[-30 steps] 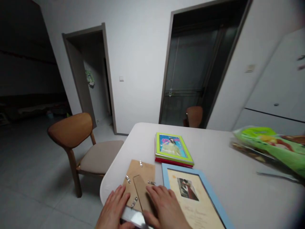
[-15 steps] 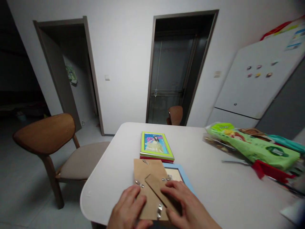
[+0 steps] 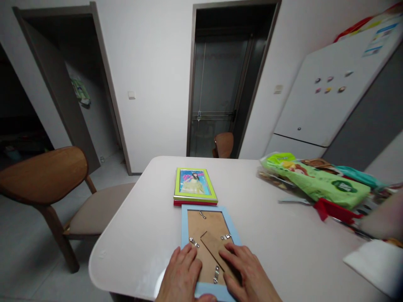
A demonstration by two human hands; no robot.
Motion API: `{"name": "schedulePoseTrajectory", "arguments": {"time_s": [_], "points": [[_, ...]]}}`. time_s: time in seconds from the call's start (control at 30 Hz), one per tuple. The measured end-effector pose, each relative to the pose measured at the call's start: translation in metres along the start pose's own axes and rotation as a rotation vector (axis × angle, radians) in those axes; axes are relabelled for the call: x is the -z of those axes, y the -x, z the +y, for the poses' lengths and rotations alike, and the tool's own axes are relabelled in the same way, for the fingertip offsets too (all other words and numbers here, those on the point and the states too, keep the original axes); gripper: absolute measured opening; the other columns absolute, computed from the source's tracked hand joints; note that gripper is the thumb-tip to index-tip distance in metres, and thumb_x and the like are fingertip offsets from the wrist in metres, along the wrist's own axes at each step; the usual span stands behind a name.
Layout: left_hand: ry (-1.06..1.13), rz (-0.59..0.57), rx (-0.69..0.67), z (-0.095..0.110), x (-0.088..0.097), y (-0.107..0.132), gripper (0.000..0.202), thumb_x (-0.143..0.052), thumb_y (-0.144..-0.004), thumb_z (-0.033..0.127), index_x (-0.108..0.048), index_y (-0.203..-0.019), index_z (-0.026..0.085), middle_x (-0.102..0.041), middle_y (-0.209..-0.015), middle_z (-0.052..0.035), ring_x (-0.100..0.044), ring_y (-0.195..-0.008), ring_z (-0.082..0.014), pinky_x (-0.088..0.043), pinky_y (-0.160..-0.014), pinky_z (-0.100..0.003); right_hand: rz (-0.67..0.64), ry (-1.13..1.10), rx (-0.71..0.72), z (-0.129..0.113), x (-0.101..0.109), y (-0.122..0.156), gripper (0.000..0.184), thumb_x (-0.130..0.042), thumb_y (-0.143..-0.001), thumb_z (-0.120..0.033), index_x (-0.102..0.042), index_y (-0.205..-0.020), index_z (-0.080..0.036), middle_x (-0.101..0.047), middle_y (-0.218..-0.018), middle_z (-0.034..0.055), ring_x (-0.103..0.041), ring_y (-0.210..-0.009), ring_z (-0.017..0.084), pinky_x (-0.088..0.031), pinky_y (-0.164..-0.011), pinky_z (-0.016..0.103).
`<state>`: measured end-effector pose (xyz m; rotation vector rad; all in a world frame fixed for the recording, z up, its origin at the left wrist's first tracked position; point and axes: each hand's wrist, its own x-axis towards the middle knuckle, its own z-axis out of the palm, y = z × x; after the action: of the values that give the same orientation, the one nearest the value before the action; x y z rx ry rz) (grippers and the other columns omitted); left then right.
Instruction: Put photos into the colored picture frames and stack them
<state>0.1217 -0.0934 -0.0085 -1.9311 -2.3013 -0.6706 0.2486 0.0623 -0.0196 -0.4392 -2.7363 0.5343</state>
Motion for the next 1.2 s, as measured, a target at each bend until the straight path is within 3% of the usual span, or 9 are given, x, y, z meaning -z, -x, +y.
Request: {"name": "schedulePoseTrajectory", "arguments": {"time_s": [0.1,0.3,0.63,0.77,0.9,1.2], "points": [[0.002,-0.054,-0.044,0.003,-0.004,0.000,0.052,-0.057,-0.061,0.058,-0.054,-0.092,0.017,-0.051,-0.117,-0.0144,-0.046,-0.107,-0.0309,-0.036,-0.088,-0.052,0.005,0.001,0.042,-0.004,0.000,0.003,0.036,-0.048,-0.071,-0.032,-0.055,-0.105,-0.023,-0.054,-0.112,0.0085,-0.048,-0.099,0.024,-0.037,-0.083,0.041],[0.045,-0.023,-0.061,-0.003,-0.015,0.009,0.037,-0.065,-0.059,0.045,-0.054,-0.079,0.016,-0.053,-0.115,-0.0147,-0.047,-0.107,-0.0286,-0.036,-0.090,-0.049,0.000,0.017,0.001,-0.007,0.006,0.004,0.043,-0.051,-0.070,-0.037,-0.053,-0.108,-0.017,-0.055,-0.110,0.0112,-0.048,-0.098,0.024,-0.037,-0.084,0.041],[0.165,-0.044,0.005,-0.002,-0.004,0.008,0.038,-0.072,-0.051,0.042,-0.054,-0.075,0.018,-0.056,-0.109,-0.0084,-0.047,-0.105,-0.0243,-0.029,-0.095,-0.044,0.021,0.012,0.006,-0.012,0.004,0.009,0.036,-0.045,-0.076,-0.036,-0.053,-0.106,-0.019,-0.056,-0.104,0.0099,-0.047,-0.094,0.023,-0.038,-0.081,0.039],[0.172,-0.050,0.024,0.000,-0.002,0.008,0.037,-0.072,-0.050,0.039,-0.055,-0.074,0.018,-0.056,-0.110,-0.0081,-0.047,-0.105,-0.0236,-0.028,-0.096,-0.043,0.050,0.064,-0.056,-0.005,0.011,-0.013,0.032,-0.037,-0.080,-0.027,-0.053,-0.105,-0.016,-0.054,-0.097,0.0104,-0.046,-0.091,0.020,-0.038,-0.081,0.035],[0.179,-0.038,0.049,0.003,-0.001,0.008,0.037,-0.074,-0.048,0.034,-0.054,-0.074,0.018,-0.056,-0.109,-0.0070,-0.047,-0.105,-0.0231,-0.028,-0.096,-0.043,0.032,0.156,-0.078,0.000,0.010,-0.031,0.025,-0.036,-0.079,-0.019,-0.058,-0.090,-0.018,-0.050,-0.091,0.0084,-0.047,-0.085,0.019,-0.039,-0.076,0.032],[0.185,0.018,0.002,-0.005,-0.009,0.011,0.039,-0.075,-0.046,0.037,-0.054,-0.072,0.017,-0.057,-0.105,-0.0089,-0.050,-0.099,-0.0246,-0.032,-0.094,-0.043,-0.017,0.107,-0.056,0.001,0.011,-0.028,0.028,-0.030,-0.081,-0.017,-0.058,-0.085,-0.018,-0.049,-0.093,0.0078,-0.047,-0.087,0.017,-0.039,-0.078,0.030]]}}
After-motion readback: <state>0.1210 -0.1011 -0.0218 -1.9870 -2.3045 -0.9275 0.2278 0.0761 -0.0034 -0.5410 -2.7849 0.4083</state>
